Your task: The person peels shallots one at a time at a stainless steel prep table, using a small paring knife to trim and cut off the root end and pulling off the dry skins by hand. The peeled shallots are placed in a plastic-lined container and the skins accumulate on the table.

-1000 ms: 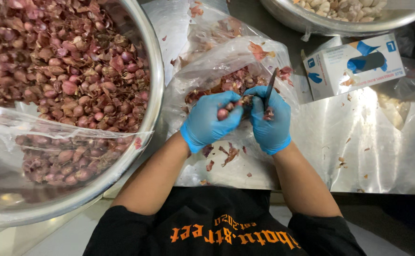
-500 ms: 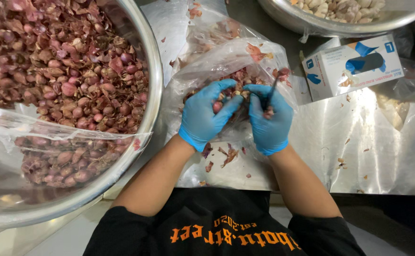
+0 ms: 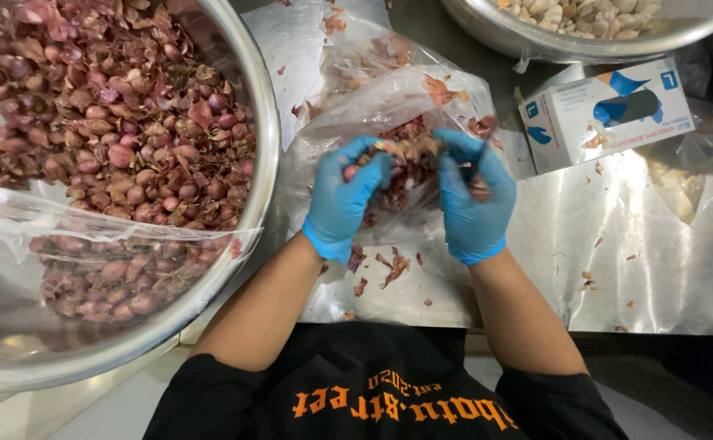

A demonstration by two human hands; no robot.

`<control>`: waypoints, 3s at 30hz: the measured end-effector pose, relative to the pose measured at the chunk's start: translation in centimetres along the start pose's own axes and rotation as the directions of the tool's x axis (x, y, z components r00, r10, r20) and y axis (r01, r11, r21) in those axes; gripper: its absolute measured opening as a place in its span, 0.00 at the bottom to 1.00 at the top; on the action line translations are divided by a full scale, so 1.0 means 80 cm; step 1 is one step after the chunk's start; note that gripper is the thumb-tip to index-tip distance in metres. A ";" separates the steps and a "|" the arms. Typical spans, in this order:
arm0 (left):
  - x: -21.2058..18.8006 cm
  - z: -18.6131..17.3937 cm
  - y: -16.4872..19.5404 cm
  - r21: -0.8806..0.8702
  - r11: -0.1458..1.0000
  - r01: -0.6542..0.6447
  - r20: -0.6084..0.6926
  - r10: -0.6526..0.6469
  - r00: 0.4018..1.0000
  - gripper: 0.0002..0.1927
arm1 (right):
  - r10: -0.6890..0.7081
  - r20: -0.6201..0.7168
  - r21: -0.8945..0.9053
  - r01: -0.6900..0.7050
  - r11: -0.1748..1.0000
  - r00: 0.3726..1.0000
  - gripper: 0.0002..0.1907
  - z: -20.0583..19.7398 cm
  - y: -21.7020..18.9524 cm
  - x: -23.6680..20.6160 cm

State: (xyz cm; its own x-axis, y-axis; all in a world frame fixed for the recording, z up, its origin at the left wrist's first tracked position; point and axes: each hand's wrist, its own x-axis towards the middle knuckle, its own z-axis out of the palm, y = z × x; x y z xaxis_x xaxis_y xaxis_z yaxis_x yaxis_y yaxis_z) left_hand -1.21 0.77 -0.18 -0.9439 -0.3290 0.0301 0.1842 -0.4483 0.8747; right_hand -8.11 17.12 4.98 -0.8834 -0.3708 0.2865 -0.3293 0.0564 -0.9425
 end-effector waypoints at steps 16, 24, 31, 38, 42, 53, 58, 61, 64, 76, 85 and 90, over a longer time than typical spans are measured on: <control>-0.090 0.007 0.076 0.120 0.975 -0.186 -0.142 0.202 0.969 0.09 | -0.079 0.451 -0.464 0.309 0.830 0.889 0.27 -0.058 -0.045 0.001; -0.185 -0.063 0.107 0.589 0.780 -0.212 0.257 0.068 0.964 0.14 | -0.245 0.717 -0.346 0.638 0.688 0.652 0.31 -0.042 -0.021 -0.041; -0.199 -0.062 0.097 0.543 0.779 -0.313 0.285 0.180 0.941 0.13 | -0.283 0.633 -0.418 0.626 0.658 0.720 0.27 -0.018 -0.053 -0.030; -0.186 -0.053 0.096 0.474 0.794 -0.380 0.272 0.278 0.921 0.13 | -0.125 0.417 -0.482 0.335 0.810 0.900 0.13 -0.046 -0.113 -0.010; -0.182 -0.045 0.092 0.452 0.856 -0.251 0.192 0.181 0.965 0.12 | -0.230 0.352 -0.295 0.341 0.893 0.907 0.12 -0.036 -0.115 -0.010; -0.080 0.035 0.079 0.026 0.999 -0.021 0.130 0.018 0.991 0.10 | 0.006 0.522 0.244 -0.156 0.957 0.853 0.32 -0.075 -0.115 0.005; -0.028 0.050 0.112 0.553 0.713 -0.432 0.352 0.270 0.896 0.10 | -0.125 0.662 -0.042 0.203 0.978 0.739 0.30 -0.080 -0.117 0.027; -0.011 0.061 0.136 0.556 0.568 -0.607 0.489 0.367 0.792 0.08 | -0.189 0.681 -0.099 0.345 0.933 0.708 0.29 -0.081 -0.126 0.038; 0.000 0.069 0.158 0.585 0.511 -0.631 0.552 0.320 0.770 0.06 | -0.217 0.638 -0.144 0.391 0.909 0.739 0.28 -0.077 -0.132 0.040; 0.016 0.080 0.196 0.586 0.426 -0.689 0.666 0.232 0.709 0.09 | -0.295 0.635 -0.014 0.393 0.920 0.714 0.24 -0.082 -0.116 0.048; 0.022 0.085 0.184 0.567 0.368 -0.737 0.676 0.305 0.671 0.13 | -0.242 0.479 0.201 0.163 0.966 0.844 0.22 -0.073 -0.071 0.040; 0.026 0.088 0.172 0.624 0.287 -0.727 0.552 0.496 0.670 0.11 | -0.045 0.200 0.462 -0.054 0.885 0.979 0.17 -0.056 -0.072 0.017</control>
State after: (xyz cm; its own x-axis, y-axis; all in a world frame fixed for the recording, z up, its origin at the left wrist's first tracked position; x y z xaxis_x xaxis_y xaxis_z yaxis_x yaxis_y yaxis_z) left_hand -2.59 -0.22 15.32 -0.6927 0.0161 0.7210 0.5675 0.6291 0.5312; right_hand -8.92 20.42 11.61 -0.7833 -0.5509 0.2882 -0.0897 -0.3586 -0.9292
